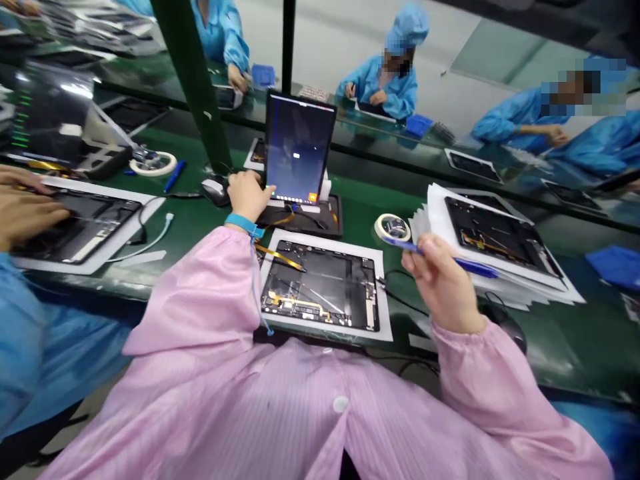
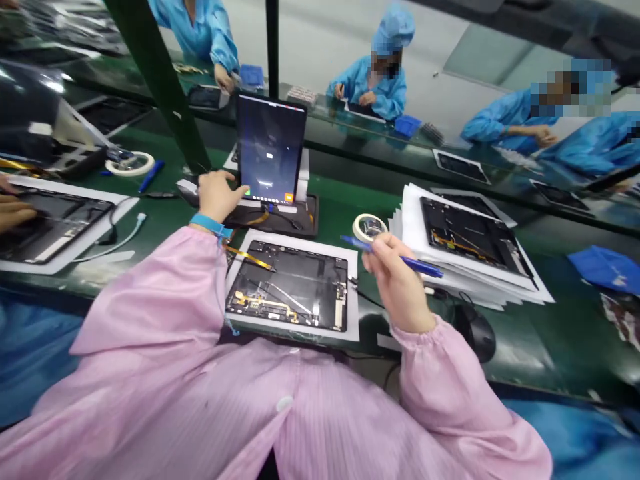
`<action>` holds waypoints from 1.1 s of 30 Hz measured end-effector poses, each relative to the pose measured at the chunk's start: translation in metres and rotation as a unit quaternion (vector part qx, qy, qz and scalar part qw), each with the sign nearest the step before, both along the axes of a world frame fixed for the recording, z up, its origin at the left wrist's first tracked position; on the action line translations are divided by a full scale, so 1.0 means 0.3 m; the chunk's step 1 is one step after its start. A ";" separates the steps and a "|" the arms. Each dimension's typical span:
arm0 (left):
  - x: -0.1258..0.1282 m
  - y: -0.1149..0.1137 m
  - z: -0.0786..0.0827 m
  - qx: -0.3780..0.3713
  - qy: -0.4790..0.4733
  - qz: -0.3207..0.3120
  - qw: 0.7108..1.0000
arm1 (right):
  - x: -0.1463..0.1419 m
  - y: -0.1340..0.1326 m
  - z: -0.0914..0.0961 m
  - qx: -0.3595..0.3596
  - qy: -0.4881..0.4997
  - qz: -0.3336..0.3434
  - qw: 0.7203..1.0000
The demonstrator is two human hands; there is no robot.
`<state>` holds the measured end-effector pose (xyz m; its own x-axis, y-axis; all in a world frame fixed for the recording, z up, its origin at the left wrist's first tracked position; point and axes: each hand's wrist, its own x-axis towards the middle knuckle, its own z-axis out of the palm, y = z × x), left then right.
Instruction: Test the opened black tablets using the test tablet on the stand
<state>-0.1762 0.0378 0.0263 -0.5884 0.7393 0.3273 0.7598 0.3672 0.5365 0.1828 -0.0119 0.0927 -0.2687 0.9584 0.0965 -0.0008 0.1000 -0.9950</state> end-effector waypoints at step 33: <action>0.235 -0.190 0.065 -0.404 -0.102 -0.468 0.779 | 0.069 0.009 -0.352 0.073 -0.204 -0.048 0.975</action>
<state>-0.1056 -0.0192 0.0458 0.3530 0.7924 -0.4975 0.8269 -0.0155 0.5621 0.2034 -0.0091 -0.0129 -0.2232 0.9651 0.1370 0.4080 0.2201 -0.8860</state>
